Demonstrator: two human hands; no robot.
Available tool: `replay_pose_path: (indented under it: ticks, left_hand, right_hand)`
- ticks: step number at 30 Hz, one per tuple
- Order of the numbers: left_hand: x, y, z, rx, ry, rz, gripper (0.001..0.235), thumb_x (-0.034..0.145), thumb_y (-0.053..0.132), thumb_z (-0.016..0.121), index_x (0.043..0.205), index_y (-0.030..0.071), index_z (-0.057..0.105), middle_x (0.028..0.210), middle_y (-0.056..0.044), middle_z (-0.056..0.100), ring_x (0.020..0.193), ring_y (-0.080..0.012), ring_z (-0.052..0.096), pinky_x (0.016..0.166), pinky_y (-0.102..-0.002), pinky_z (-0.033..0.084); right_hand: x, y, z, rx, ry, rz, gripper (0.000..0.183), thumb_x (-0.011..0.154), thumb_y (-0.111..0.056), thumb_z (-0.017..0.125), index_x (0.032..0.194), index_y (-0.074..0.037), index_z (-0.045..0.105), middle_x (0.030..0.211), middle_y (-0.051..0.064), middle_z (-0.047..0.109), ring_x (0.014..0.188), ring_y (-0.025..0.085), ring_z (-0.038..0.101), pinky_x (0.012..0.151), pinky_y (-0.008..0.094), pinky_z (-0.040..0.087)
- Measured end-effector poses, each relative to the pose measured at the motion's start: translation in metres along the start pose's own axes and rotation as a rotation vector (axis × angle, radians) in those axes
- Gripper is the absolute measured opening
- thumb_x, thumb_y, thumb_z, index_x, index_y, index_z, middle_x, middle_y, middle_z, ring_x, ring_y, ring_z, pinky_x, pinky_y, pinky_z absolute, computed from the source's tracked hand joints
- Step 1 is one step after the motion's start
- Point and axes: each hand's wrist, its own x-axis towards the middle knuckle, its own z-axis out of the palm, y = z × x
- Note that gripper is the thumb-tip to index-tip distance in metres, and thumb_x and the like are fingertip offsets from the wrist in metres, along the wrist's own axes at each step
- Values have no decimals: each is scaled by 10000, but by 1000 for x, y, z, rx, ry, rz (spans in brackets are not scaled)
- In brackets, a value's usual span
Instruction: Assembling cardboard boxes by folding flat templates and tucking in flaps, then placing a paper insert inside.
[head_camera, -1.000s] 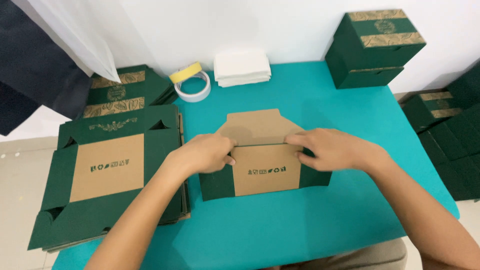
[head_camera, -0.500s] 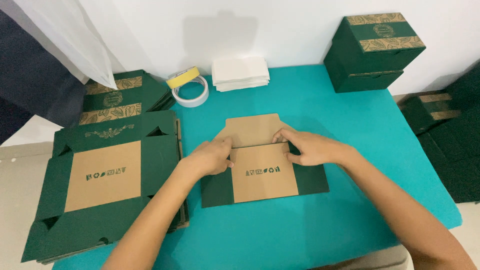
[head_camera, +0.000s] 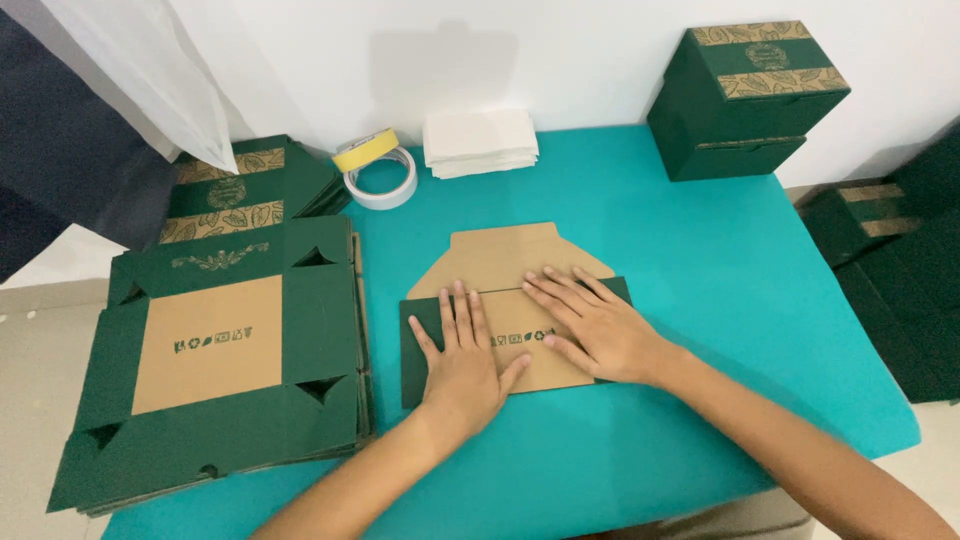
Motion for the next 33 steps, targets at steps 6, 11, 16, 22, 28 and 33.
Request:
replay_pose_path:
  ticks: [6,11,16,22,28,33]
  left_hand:
    - [8,-3,24,73,153,5,954,991,659,208,1524,-110,26,1585,-366,-79,1464,-512,-83,1038,-791,-41]
    - [20,2,5,330,117,29,921,965,678,142,1538,-43,128,1626,-264,14,1510,-391,-54,1144,-682,-82]
    - [33,18,-6,421,162,44,762,1004,556,266,1549,26,207,1653,-189,7,1524,-337,-10,1207,-572,5]
    - [76,-3,68,278,620,125,734,880,420,530,1484,34,375,1590,-198,277,1468,-346,254,1171,-515,210]
    - [54,2,64,-6,691,208,703,966,410,455,1437,-104,366,1537,-286,325,1406,-473,318,1144,-550,250]
    - [28,5,40,-33,691,274,812,934,557,454,1554,71,257,1603,-266,176,1470,-465,160,1019,-806,53]
  right_hand:
    - [-4,-5,0,-46,-20,64,606,1020,-559,279,1531,-236,321,1488,15,349,1387,213,308,1144,421,230]
    - [-13,-30,13,-248,67,225,656,968,-607,314,1495,-225,398,1247,26,437,1072,226,442,841,403,378]
    - [-26,-63,35,-388,162,431,698,972,-595,329,1460,-112,458,1188,111,488,961,270,484,719,417,383]
    - [-33,-104,23,-248,312,559,664,886,-375,572,1377,63,483,1296,173,532,965,286,506,802,371,405]
    - [-42,-133,14,120,273,520,656,891,-293,627,1385,97,441,1409,243,451,1039,317,514,934,397,434]
    - [-49,-127,-3,304,247,524,599,881,-220,626,1409,3,452,1435,134,452,1163,286,502,988,393,419]
